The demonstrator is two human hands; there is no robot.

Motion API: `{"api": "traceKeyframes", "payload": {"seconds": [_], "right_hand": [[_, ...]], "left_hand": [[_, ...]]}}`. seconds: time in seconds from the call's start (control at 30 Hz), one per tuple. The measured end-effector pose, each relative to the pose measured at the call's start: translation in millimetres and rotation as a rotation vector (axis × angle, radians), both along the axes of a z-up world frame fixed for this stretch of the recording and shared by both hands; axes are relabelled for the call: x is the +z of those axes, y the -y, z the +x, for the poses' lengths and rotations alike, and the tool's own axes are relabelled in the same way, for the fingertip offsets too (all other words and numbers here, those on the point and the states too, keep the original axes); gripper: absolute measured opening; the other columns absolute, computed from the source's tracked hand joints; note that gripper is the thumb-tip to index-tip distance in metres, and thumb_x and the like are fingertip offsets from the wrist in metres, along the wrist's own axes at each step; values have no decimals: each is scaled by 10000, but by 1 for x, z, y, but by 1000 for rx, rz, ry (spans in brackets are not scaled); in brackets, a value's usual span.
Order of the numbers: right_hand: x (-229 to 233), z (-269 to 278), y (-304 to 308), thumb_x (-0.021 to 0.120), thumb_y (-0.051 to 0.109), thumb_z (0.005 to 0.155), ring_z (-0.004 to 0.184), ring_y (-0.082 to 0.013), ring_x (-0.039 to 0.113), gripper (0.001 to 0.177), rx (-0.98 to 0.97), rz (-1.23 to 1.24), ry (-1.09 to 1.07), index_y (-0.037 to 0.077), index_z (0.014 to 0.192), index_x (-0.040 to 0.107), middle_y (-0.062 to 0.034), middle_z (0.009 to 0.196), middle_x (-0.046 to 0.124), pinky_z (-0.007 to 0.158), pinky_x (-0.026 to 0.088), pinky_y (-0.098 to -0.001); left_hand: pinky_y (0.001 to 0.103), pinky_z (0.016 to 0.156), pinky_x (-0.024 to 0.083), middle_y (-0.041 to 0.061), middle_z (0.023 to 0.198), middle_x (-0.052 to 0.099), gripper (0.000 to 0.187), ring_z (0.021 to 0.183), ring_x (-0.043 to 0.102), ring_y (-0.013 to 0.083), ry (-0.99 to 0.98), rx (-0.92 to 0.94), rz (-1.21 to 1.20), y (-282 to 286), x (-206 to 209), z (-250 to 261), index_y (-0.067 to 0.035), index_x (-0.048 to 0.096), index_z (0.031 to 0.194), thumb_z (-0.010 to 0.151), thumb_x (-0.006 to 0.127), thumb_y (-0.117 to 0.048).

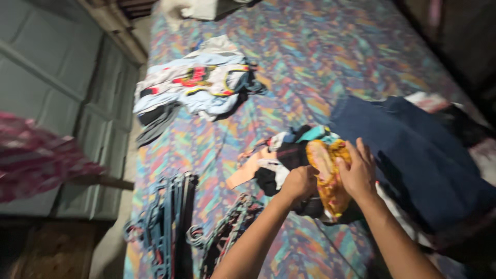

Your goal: The person repeatedly picks up clothes from a pile on a bed, places them onto plastic hangers, and sets the hung items aside. The person handles jeans, t-shirts, and other garments one at a time.

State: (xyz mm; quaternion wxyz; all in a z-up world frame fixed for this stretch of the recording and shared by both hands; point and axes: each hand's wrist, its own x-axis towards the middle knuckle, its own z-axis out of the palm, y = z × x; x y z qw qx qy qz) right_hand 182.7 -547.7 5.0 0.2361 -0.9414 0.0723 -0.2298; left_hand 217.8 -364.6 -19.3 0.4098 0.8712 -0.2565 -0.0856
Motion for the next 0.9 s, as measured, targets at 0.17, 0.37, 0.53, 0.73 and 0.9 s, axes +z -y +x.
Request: {"api": "traceKeyframes", "payload": {"seconds": [0.17,0.37,0.53,0.73,0.9], "right_hand": [[-4,34,-74,657,230,801,1284,-389,405,527,180,82,-65,67,1289,544,-214,1411,435,1054,326,-439],[-32,72,-144,636,216,809,1259,-340,479,503,400,285,-174,34,1267,535,-183,1355,503,1032,379,-386],[-45,99,-185,660,236,810,1266,-310,470,523,458,322,-297,10,1262,527,-180,1337,508,1034,366,-379],[-60,132,-205,635,212,814,1258,-313,462,541,492,331,-400,17,1300,498,-184,1339,508,1012,368,-383],[-75,157,-209,631,235,824,1257,-304,491,542,498,371,-458,39,1310,492,-172,1324,531,1021,389,-375]], "left_hand": [[441,777,509,197,916,678,259,865,651,362,-39,173,24,-74,-18,16,-83,702,971,778,568,-194],[422,811,515,179,958,687,300,899,661,343,-183,322,18,-157,-22,32,-86,688,1010,760,546,-174],[418,846,499,190,986,675,292,925,644,366,-183,415,96,-203,-28,59,-90,715,995,770,545,-164],[425,858,492,202,976,674,286,938,638,373,-244,502,126,-228,-55,103,-102,720,986,776,540,-174],[430,849,499,207,979,676,311,938,645,365,-258,534,119,-235,-82,147,-96,696,1027,770,544,-183]]}}
